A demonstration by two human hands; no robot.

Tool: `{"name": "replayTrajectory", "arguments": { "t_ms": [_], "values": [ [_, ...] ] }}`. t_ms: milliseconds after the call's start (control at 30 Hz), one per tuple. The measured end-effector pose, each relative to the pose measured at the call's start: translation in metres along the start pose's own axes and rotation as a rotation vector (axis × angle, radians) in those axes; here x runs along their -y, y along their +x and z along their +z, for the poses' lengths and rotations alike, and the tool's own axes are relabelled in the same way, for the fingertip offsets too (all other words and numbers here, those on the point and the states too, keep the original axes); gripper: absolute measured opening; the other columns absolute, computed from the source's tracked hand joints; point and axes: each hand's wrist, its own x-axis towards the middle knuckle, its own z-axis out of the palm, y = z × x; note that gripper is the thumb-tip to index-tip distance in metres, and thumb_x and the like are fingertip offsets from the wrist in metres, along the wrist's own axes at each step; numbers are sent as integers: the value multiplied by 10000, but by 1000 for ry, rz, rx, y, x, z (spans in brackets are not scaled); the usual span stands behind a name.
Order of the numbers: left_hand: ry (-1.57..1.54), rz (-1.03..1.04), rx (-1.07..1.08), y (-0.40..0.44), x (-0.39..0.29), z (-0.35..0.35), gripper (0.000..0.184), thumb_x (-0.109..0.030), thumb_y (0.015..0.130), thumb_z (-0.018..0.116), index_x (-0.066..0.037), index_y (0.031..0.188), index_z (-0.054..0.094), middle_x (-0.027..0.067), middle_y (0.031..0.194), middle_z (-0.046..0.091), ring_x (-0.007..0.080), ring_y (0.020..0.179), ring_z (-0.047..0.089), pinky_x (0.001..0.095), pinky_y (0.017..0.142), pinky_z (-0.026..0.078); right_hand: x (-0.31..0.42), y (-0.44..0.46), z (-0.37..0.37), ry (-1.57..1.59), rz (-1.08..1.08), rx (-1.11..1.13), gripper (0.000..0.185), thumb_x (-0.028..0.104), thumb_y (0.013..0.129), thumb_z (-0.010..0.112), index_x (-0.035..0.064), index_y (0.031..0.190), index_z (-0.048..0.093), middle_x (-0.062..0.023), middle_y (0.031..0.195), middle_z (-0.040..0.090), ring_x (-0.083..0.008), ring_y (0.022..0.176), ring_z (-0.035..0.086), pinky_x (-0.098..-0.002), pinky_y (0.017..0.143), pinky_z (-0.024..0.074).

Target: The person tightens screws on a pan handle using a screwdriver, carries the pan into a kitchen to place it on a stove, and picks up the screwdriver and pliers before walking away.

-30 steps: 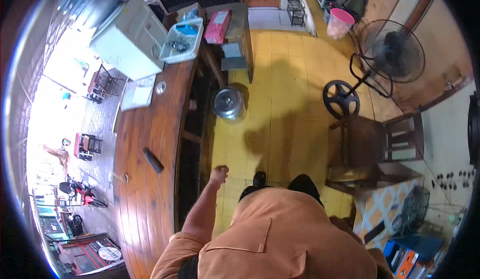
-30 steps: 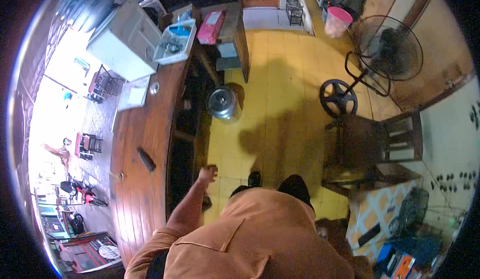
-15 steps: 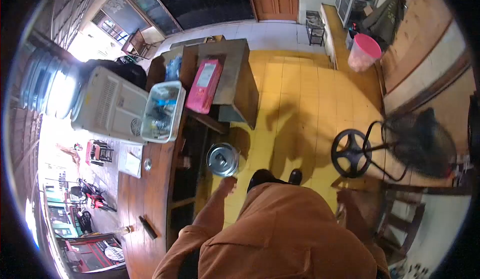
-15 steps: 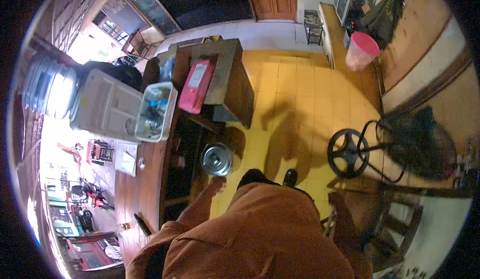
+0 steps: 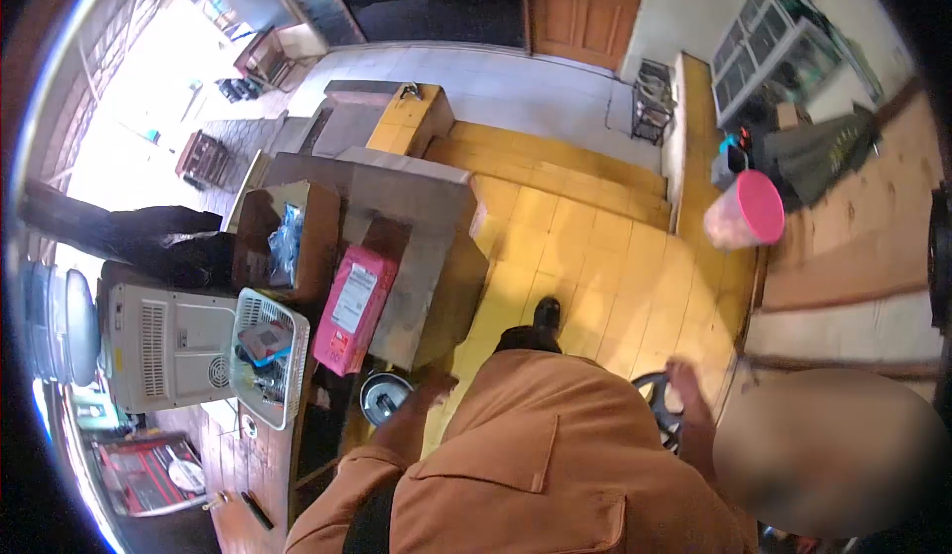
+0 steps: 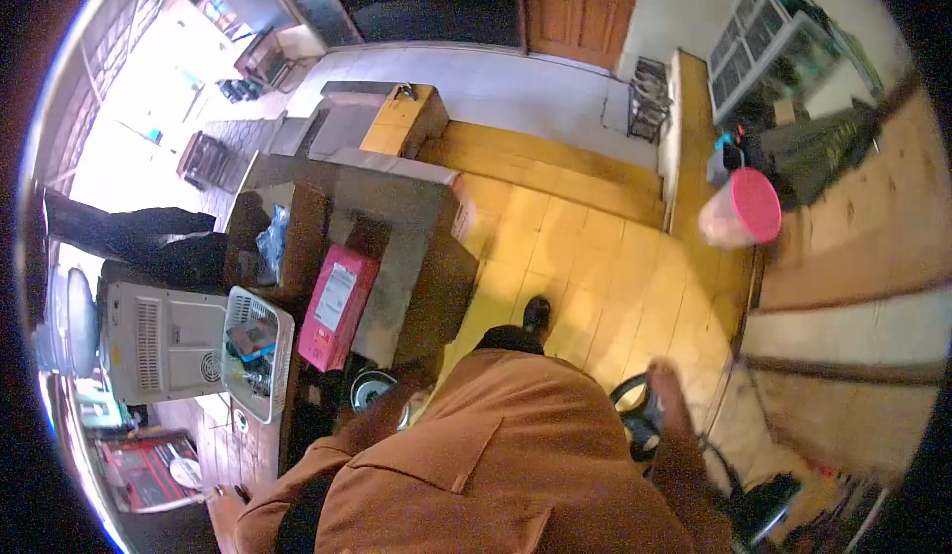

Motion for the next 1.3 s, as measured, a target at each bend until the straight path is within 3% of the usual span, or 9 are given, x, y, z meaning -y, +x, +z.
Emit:
{"name": "replayTrajectory", "arguments": {
  "t_ms": [133, 300, 500, 633, 700, 900, 1000, 1133, 1300],
  "values": [
    [339, 438, -333, -22, -244, 34, 292, -328, 951, 631, -61, 1063, 667, 50, 868, 657, 159, 766, 585, 358, 655, 481, 18, -9, -35, 525, 463, 299, 335, 331, 970, 477, 30, 934, 618, -224, 909, 619, -360, 851, 590, -520, 738, 466],
    [-119, 739, -370, -31, -436, 13, 357, -310, 949, 655, -42, 1185, 650, 76, 1046, 698, 164, 962, 644, 328, 778, 522, 44, 105, -131, 568, 490, 315, 294, 311, 946, 505, 51, 862, 612, -170, 801, 590, -307, 721, 553, -483, 629, 438],
    [-765, 556, -730, 15, -512, -40, 346, -278, 961, 623, -94, 1253, 592, 47, 1047, 689, 148, 864, 664, 344, 681, 534, 45, 354, -261, 401, 336, 266, 263, 286, 917, 538, 76, 774, 604, -105, 672, 555, -244, 565, 510, -439, 499, 405],
    [-1115, 500, -914, 52, -535, -46, 320, -275, 969, 612, -98, 1233, 583, 25, 994, 675, 152, 821, 668, 326, 600, 521, 43, 591, -394, 219, 108, -59, 257, 270, 898, 561, 93, 716, 599, -61, 586, 532, -201, 461, 480, -409, 412, 383],
    [-1102, 466, -959, 46, -566, -30, 311, -270, 971, 609, -97, 1227, 581, 25, 997, 676, 156, 822, 669, 327, 602, 522, 141, 657, -501, 673, 77, -191, 193, 269, 913, 598, 105, 813, 609, -28, 582, 525, -148, 428, 459, -328, 389, 355],
    [-1218, 330, -931, 92, -618, -36, 280, -252, 987, 583, -99, 1222, 578, 40, 1021, 679, 163, 836, 671, 343, 650, 542, 380, 787, -680, 447, -366, -178, 301, 217, 928, 646, 96, 1203, 626, 26, 807, 600, -51, 663, 537, -205, 526, 405],
    [-1305, 279, -770, 144, -640, -60, 314, -263, 993, 573, -106, 1263, 545, 35, 1060, 667, 182, 858, 671, 345, 702, 546, 487, 794, -671, 576, -443, -91, 373, 187, 878, 684, 39, 1215, 624, -31, 856, 647, -97, 694, 574, -258, 567, 465],
    [-1212, 226, -753, 236, -651, -127, 352, -297, 986, 584, -122, 1287, 529, 30, 1082, 656, 196, 925, 656, 388, 711, 529, 590, 833, -614, 177, -630, 150, 413, 156, 828, 721, 30, 1215, 647, -53, 884, 661, -141, 794, 602, -300, 723, 511],
    [-1287, 140, -808, 344, -639, -229, 333, -276, 962, 598, -123, 1255, 561, 34, 1034, 651, 188, 918, 635, 407, 715, 507, 673, 1004, -480, -25, -651, 307, 421, 193, 838, 743, 38, 1215, 638, -80, 893, 683, -153, 729, 624, -319, 688, 533]
  ]
}}
